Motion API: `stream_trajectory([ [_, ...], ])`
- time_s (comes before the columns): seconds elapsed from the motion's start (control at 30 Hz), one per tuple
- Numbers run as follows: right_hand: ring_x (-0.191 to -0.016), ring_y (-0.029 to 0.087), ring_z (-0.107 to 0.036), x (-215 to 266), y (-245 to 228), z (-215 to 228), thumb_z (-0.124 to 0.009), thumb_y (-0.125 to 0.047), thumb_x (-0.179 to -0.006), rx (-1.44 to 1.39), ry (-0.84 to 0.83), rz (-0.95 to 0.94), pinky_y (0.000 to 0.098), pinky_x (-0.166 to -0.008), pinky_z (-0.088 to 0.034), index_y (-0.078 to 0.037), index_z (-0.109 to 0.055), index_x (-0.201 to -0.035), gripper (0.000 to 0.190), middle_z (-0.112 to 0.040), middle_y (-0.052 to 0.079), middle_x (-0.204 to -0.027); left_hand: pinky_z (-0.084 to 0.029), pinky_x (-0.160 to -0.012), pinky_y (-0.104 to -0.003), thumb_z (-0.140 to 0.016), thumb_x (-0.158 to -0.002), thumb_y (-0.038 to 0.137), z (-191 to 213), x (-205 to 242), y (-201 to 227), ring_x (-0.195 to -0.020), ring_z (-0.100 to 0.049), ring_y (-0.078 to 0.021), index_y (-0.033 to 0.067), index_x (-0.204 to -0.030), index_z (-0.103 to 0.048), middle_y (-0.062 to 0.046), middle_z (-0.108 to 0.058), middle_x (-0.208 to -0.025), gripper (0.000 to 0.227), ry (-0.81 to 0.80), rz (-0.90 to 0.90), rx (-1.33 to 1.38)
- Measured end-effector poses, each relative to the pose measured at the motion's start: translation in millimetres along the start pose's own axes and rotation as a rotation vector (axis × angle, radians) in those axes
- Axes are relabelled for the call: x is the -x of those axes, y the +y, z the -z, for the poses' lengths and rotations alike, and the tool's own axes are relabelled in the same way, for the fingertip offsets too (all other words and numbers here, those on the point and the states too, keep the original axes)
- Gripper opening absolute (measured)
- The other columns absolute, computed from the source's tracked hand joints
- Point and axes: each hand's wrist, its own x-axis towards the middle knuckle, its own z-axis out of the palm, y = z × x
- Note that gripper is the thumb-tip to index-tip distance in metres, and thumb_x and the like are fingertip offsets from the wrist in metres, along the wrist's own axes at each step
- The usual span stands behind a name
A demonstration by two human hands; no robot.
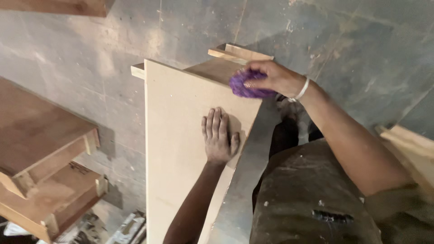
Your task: The person applies a dark liquid finish to a wooden board using a purple cloth. They repeatedly dip the cloth into a container and wipe the surface of the board, covering it with the finish.
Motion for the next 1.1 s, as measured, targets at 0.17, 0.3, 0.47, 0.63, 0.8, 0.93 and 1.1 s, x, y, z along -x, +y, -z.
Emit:
stream_trajectory([
  [0.17, -0.108, 0.017, -0.069, 33, -8, 47, -0.074, -0.019, -0.084, 0.227, -0.241, -0.288, 0.0338, -0.096, -0.057, -0.017, -0.068, -0.13, 0.046, -0.073, 0.003, -0.119, -0.026, -0.126, -0.057, -0.047, -0.11, 0.033, 0, -28, -2, -0.15, -0.038, -0.0426, -0.0007, -0.149, -0.047, -0.024, -0.041, -0.159, 0.052, 0.131, 0.24, 0.067],
  [0.3, -0.106, 0.017, -0.069, 12, -8, 52, -0.075, -0.017, -0.082, 0.123, -0.245, -0.181, 0.0334, -0.094, -0.057, -0.012, -0.07, -0.125, 0.043, -0.074, 0.004, -0.117, -0.022, -0.13, -0.056, -0.046, -0.113, 0.03, -7, -81, -23, -0.155, -0.033, -0.0408, 0.0002, -0.15, -0.047, -0.022, -0.039, -0.162, 0.048, 0.373, 0.653, 0.036],
  [0.47, -0.1, 0.011, -0.07, -107, -5, -12, -0.067, -0.009, -0.095, 0.137, -0.228, 0.198, 0.0253, -0.09, -0.062, -0.009, -0.067, -0.123, 0.028, -0.072, 0.003, -0.113, -0.013, -0.128, -0.057, -0.047, -0.108, 0.029, -13, -125, -40, -0.157, -0.029, -0.0371, 0.0005, -0.152, -0.043, -0.02, -0.035, -0.166, 0.052, 0.406, 1.024, -0.07],
  [0.63, -0.081, 0.016, -0.064, -149, -43, -32, -0.069, -0.009, -0.094, 0.281, -0.192, 0.018, 0.0302, -0.072, -0.056, -0.007, -0.067, -0.12, 0.026, -0.071, 0.007, -0.096, -0.013, -0.13, -0.056, -0.046, -0.107, 0.028, -10, -134, -34, -0.158, -0.027, -0.0353, 0.0018, -0.153, -0.042, -0.018, -0.033, -0.167, 0.053, 0.372, 1.086, -0.105],
  [0.8, -0.078, 0.013, -0.072, -37, -60, 33, -0.073, -0.019, -0.089, 0.531, -0.427, 0.148, 0.0289, -0.073, -0.062, -0.009, -0.072, -0.108, 0.022, -0.074, 0.005, -0.105, -0.012, -0.129, -0.055, -0.047, -0.106, 0.025, -5, -141, -34, -0.159, -0.025, -0.0351, 0.0012, -0.154, -0.04, -0.018, -0.03, -0.168, 0.054, 0.345, 1.1, -0.141],
  [0.93, -0.088, 0.015, -0.07, -11, -28, 41, -0.074, -0.009, -0.084, 0.439, -0.336, 0.051, 0.0315, -0.079, -0.058, -0.006, -0.07, -0.111, 0.027, -0.072, 0.007, -0.099, -0.013, -0.13, -0.055, -0.045, -0.107, 0.026, -8, -138, -29, -0.159, -0.025, -0.0347, 0.0015, -0.154, -0.041, -0.018, -0.032, -0.168, 0.053, 0.326, 1.124, -0.117],
  [1.1, -0.072, 0.013, -0.061, -165, -30, -46, -0.073, -0.011, -0.097, 0.327, -0.089, 0.271, 0.0253, -0.062, -0.053, -0.007, -0.067, -0.124, 0.028, -0.066, 0.003, -0.086, -0.014, -0.132, -0.054, -0.042, -0.11, 0.029, -10, -138, -34, -0.16, -0.027, -0.0345, 0.0023, -0.155, -0.04, -0.018, -0.034, -0.168, 0.052, 0.35, 1.106, -0.161],
])
